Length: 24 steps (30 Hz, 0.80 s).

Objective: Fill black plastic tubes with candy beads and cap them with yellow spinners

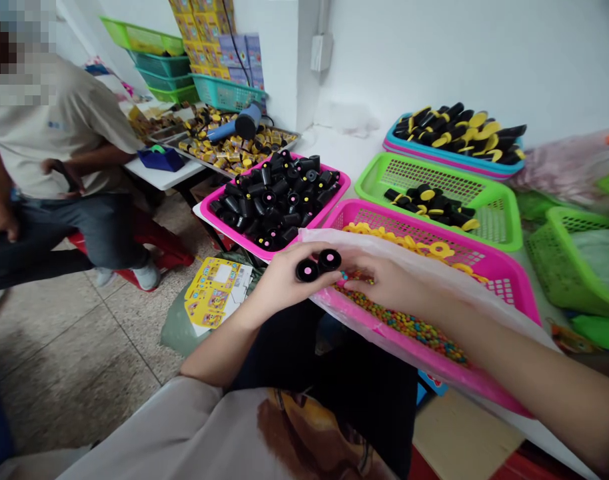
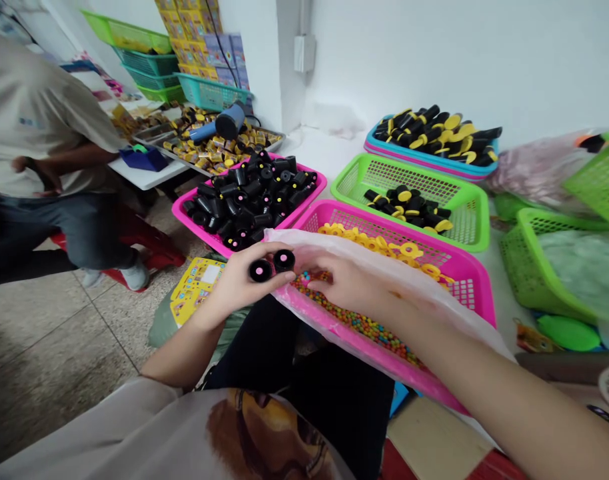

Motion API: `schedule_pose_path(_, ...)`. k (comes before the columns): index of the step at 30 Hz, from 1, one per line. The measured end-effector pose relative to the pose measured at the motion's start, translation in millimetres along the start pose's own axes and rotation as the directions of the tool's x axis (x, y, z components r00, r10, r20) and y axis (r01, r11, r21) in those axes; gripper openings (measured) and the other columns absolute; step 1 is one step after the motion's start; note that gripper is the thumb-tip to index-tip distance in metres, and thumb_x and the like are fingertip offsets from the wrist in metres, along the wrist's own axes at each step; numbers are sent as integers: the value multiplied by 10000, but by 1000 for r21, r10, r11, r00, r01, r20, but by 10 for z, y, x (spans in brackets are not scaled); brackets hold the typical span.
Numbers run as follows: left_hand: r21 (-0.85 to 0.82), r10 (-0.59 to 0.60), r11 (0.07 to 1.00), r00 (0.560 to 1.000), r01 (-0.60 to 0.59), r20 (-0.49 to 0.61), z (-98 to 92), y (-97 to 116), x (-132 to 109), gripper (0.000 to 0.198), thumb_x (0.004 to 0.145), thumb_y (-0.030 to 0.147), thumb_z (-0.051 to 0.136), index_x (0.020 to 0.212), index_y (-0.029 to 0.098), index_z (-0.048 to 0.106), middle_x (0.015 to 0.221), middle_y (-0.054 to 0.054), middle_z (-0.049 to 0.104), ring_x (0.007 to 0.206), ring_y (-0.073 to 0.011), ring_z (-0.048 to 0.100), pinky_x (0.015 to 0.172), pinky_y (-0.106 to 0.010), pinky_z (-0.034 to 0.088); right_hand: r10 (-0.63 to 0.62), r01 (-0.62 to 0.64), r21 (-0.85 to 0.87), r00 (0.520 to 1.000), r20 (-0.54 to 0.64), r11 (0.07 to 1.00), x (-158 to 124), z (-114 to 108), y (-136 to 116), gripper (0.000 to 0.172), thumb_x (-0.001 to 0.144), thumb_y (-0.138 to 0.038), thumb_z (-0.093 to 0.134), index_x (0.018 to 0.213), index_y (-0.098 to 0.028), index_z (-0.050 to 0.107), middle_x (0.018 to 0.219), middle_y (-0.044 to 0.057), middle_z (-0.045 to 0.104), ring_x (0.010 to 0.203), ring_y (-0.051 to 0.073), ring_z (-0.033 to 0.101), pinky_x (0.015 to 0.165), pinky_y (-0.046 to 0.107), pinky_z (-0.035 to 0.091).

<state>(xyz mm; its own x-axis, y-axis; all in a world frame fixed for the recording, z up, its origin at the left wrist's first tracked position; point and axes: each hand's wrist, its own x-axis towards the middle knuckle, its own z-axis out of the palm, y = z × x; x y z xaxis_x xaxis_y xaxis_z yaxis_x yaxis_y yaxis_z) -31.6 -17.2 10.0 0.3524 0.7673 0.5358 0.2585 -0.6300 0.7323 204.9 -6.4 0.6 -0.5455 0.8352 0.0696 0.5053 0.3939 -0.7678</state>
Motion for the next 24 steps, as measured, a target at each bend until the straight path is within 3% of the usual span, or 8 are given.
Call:
schedule_pose_path(2, 25, 4, 1000, 1000, -5, 24, 24, 14, 6, 332, 880, 281, 818, 1185, 178, 735, 1147, -82, 821, 1032, -207, 784, 944, -329, 617, 30, -28, 20, 996, -82, 999, -65, -69, -65, 324, 926, -302, 637, 1226, -268, 752, 1300, 60, 773, 1209, 287, 722, 1094, 517, 566)
schedule_pose_path(5, 22, 11, 1000, 994, -13, 106, 65, 39, 33, 328, 889, 238, 788, 1213, 199, 757, 1163, -73, 829, 1042, -209, 793, 955, -332, 618, 59, -51, 47, 980, -191, 998, -121, -156, -192, 324, 915, -292, 634, 1208, -273, 769, 1219, 57, 798, 1066, 257, 772, 1000, 457, 623)
schedule_pose_path(9, 6, 9, 1000, 989, -10, 146, 153, 33, 84, 360, 883, 245, 774, 1240, 198, 760, 1187, -76, 827, 1057, -229, 797, 941, -343, 624, -112, 61, -194, 958, -263, 979, -123, -242, -321, 364, 934, -181, 563, 1200, -286, 788, 1141, 59, 793, 1035, 245, 761, 973, 440, 625)
schedule_pose_path(12, 14, -5, 1000, 990, 3, 142, 225, 2, 116, 360, 894, 290, 772, 1241, 197, 756, 1157, -73, 833, 1016, -229, 800, 945, -362, 625, -287, 176, -404, 929, -235, 898, -106, -289, -337, 455, 937, -99, 470, 1194, -290, 794, 1111, 77, 748, 1028, 235, 731, 938, 413, 622)
schedule_pose_path(14, 9, -7, 1000, 991, 6, 133, 257, -11, 138, 370, 901, 299, 768, 1256, 200, 746, 1176, -74, 826, 1056, -231, 791, 989, -373, 613, -327, 209, -464, 925, -192, 861, -91, -310, -318, 504, 919, -67, 430, 1196, -285, 791, 1068, 83, 717, 1020, 232, 716, 913, 398, 621)
schedule_pose_path(20, -55, 2, 998, 987, 7, 161, 280, 24, 223, 395, 917, 289, 748, 1300, 200, 713, 1244, -83, 803, 1133, -243, 766, 1041, -383, 587, -336, 217, -475, 924, -181, 853, -126, -443, -278, 391, 982, -178, 474, 1218, -289, 766, 1193, 98, 704, 1118, 297, 689, 978, 475, 602)
schedule_pose_path(24, -69, -18, 997, 991, 28, 135, 268, 51, 250, 316, 905, 323, 744, 1185, 178, 733, 1139, -88, 811, 1042, -237, 775, 964, -353, 602, -297, 183, -462, 937, -186, 868, -272, -572, -242, 272, 1002, -290, 550, 1120, -324, 792, 1089, 96, 728, 1006, 309, 710, 883, 465, 624)
